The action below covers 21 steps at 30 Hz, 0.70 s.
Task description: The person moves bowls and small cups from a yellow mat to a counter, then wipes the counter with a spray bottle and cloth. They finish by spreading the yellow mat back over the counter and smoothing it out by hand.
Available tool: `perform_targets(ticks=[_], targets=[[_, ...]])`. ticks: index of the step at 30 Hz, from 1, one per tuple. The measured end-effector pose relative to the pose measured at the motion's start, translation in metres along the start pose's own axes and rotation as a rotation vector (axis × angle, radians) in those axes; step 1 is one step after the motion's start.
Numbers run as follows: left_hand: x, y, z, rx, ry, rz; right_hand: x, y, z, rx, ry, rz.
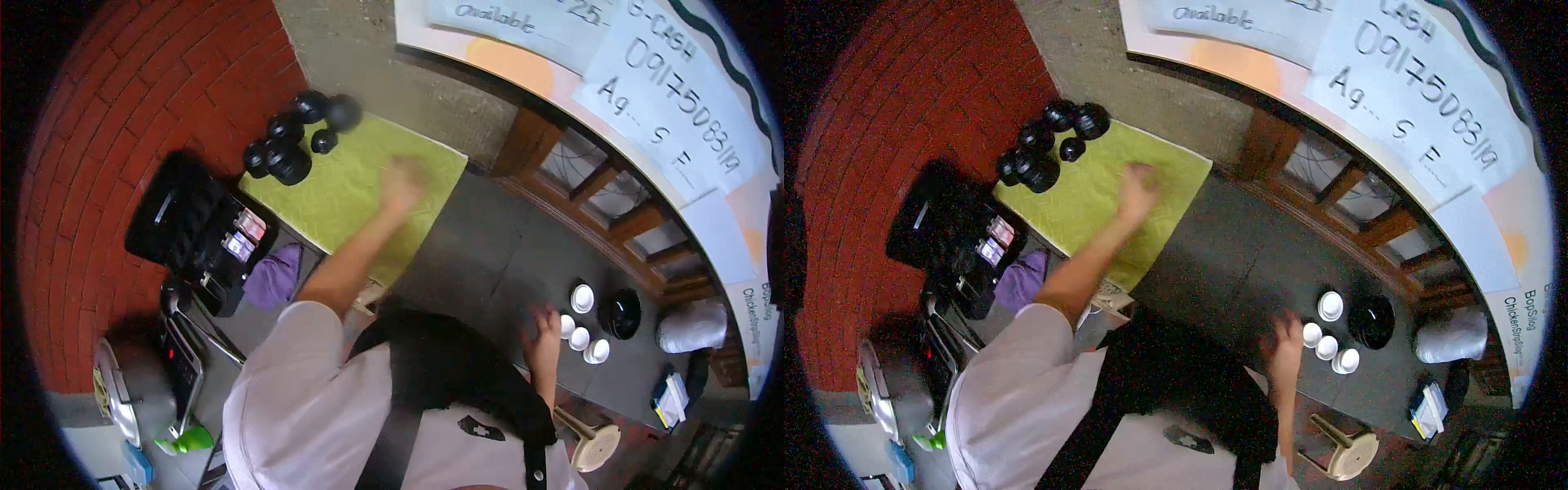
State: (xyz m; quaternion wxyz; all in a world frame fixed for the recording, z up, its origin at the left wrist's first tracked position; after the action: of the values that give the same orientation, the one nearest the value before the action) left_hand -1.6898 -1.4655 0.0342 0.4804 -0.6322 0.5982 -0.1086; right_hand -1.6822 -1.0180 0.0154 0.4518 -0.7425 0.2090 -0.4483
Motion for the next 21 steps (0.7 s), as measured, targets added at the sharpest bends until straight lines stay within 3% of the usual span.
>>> perform_targets(ticks=[1, 5, 8, 9, 14, 20, 21], targets=[[0.070, -0.006, -0.010, -0.164, -0.091, 0.010, 0.034, 0.000, -0.009, 0.040, 0.019, -0.042], [0.226, -0.041, -0.053, 0.132, -0.428, -0.328, 0.107, 0.042, -0.041, 0.081, -0.054, -0.098], [0.278, -0.045, -0.064, 0.150, -0.535, -0.304, 0.157, 0.056, -0.058, 0.105, -0.067, -0.118], [0.293, -0.038, -0.071, 0.262, -0.534, -0.308, 0.168, 0.059, -0.062, 0.102, -0.055, -0.113], [0.338, 0.002, -0.088, 0.396, -0.461, -0.281, 0.205, 0.073, -0.063, 0.139, -0.054, -0.085], [0.299, -0.003, -0.078, 0.461, -0.325, -0.265, 0.188, 0.090, -0.047, 0.167, 0.050, -0.079], [0.286, -0.011, -0.070, 0.386, -0.436, 0.081, 0.186, 0.089, -0.046, 0.164, 0.071, -0.075]])
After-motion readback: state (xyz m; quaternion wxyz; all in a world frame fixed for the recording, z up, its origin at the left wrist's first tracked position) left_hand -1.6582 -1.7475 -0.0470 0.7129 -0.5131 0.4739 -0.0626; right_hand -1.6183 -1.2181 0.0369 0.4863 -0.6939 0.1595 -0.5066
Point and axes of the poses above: each hand's wrist, its own z-axis away from the middle knuckle, its own y-axis out of the palm, x = y × z, the point moved 9 cm from there along -z, towards the middle knuckle, and after that the axes turned 6 degrees about y, right-handed, at the moved point
